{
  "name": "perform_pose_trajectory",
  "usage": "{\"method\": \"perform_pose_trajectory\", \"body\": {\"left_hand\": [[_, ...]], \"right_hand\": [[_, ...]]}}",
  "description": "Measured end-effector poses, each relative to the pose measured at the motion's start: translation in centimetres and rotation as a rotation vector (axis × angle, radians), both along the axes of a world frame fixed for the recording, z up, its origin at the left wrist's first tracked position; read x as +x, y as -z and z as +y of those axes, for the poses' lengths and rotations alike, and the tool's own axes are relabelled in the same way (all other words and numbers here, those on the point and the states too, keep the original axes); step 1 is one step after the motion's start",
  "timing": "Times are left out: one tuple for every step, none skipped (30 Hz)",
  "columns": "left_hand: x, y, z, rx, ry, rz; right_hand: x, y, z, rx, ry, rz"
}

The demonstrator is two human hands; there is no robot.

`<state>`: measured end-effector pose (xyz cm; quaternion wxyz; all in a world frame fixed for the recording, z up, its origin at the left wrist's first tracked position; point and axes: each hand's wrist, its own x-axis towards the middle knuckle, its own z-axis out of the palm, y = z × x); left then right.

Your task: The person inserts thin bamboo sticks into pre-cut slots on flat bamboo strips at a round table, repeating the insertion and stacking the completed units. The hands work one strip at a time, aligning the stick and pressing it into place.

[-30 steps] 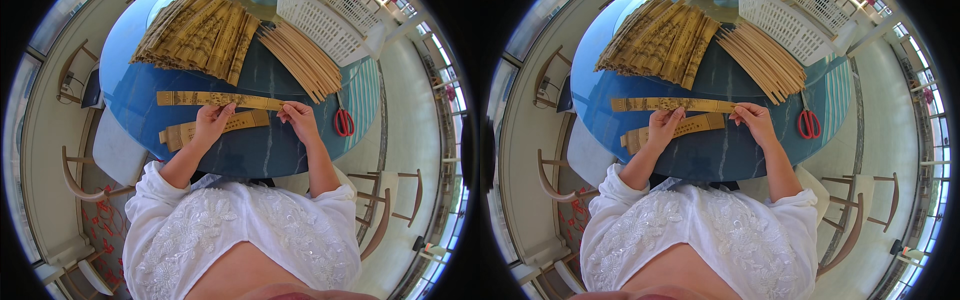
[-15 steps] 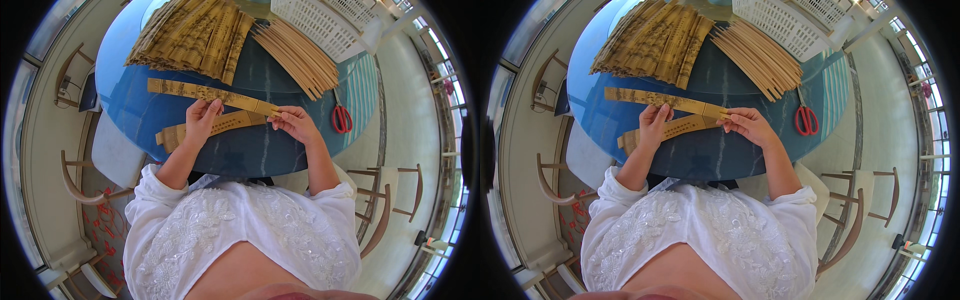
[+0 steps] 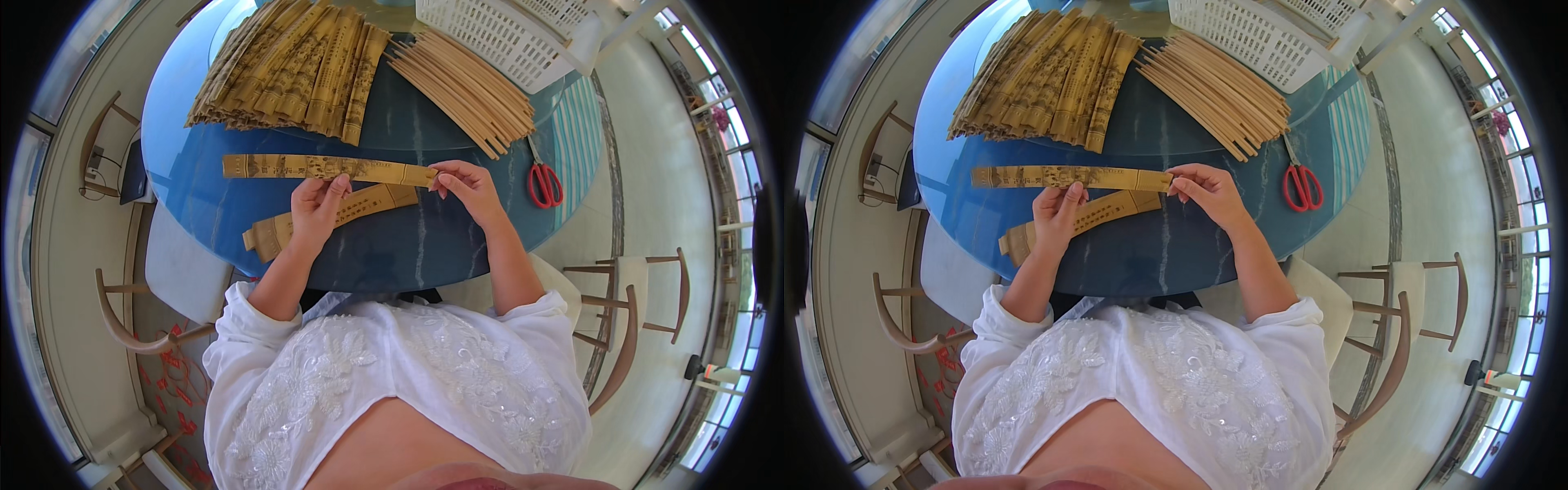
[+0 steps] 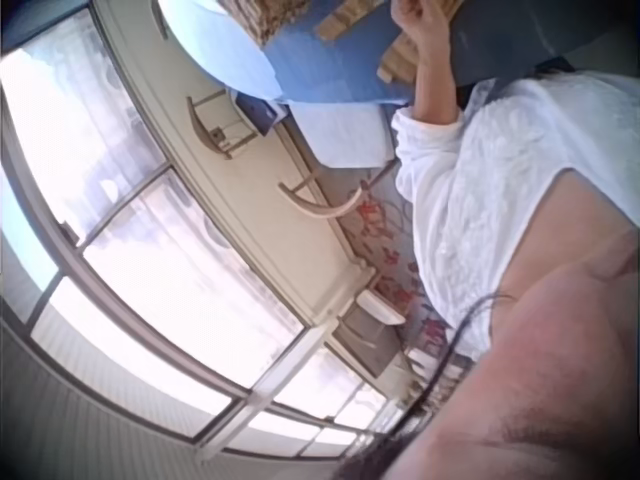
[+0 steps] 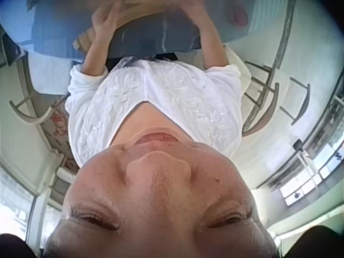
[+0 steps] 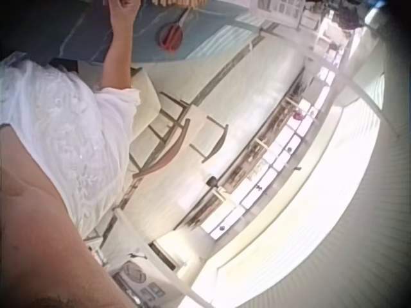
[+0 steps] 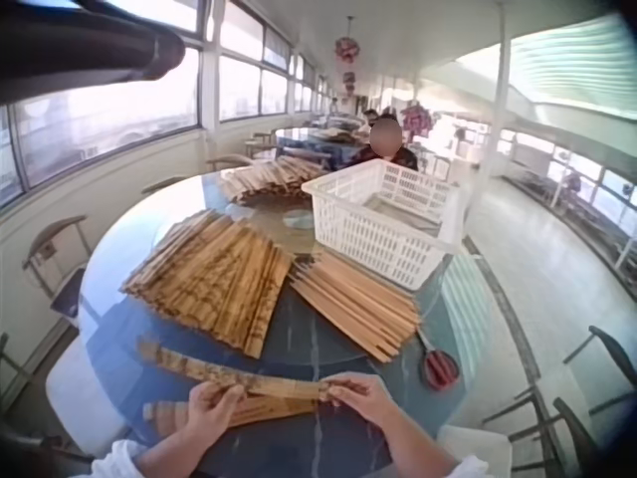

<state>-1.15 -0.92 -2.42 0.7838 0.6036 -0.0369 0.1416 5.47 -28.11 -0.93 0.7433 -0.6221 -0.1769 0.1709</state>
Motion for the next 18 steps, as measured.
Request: {"method": "perform_pose_trajectory", "body": {"left_hand": [[0.0,-0.2,0.2,0.006,-0.019,0.014],[-0.1,-0.4,0.3,0.012,-0.039,0.029],[0.0,-0.5,0.4,0.008,-0.055,0.041],[0.1,-0.6,0.5,0.005,-0.071,0.052],[0.1,-0.8,0.6,0.001,-0.087,0.064],[0.2,-0.9,0.6,-0.021,-0.09,0.076],[0.3,-1.1,0.5,-0.042,-0.093,0.088],[0.3,-1.2,0.5,-0.064,-0.096,0.101],[0.2,-1.3,0.5,-0.066,-0.092,0.109],[0.3,-1.4,0.5,-0.069,-0.087,0.117],[0.3,-1.5,0.4,-0.072,-0.081,0.125],[0.3,-1.4,0.4,-0.085,-0.086,0.122],[0.3,-1.3,0.4,-0.099,-0.092,0.119],[0.4,-1.2,0.4,-0.113,-0.097,0.116],[0.4,-1.2,0.4,-0.109,-0.098,0.116],[0.4,-1.2,0.5,-0.104,-0.099,0.116],[0.4,-1.2,0.5,-0.1,-0.1,0.117],[0.4,-1.1,0.5,-0.101,-0.097,0.115]], "right_hand": [[0.0,-0.2,0.0,-0.219,0.193,-0.224],[0.1,-0.4,-0.1,-0.438,0.387,-0.449],[0.1,-0.5,-0.3,-0.657,0.58,-0.674],[0.4,-0.5,-0.7,-0.736,0.693,-0.768],[1.0,-0.5,-1.5,-0.814,0.806,-0.862],[1.4,-0.5,-2.1,-0.891,0.92,-0.956],[1.5,-0.4,-2.4,-0.921,0.949,-0.954],[1.5,-0.3,-2.6,-0.951,0.977,-0.952],[1.6,-0.1,-2.7,-0.981,1.005,-0.95],[1.6,0.0,-2.8,-1.023,0.977,-0.922],[1.5,0.2,-2.8,-1.03,0.959,-0.907],[1.4,0.2,-2.7,-1.037,0.94,-0.892],[1.4,0.2,-2.6,-1.045,0.921,-0.877],[1.5,0.3,-2.6,-1.053,0.919,-0.894],[1.5,0.4,-2.7,-1.061,0.917,-0.91],[1.6,0.5,-2.7,-1.069,0.914,-0.927],[1.7,0.5,-2.7,-1.053,0.926,-0.953],[1.7,0.6,-2.7,-1.037,0.939,-0.978]]}}
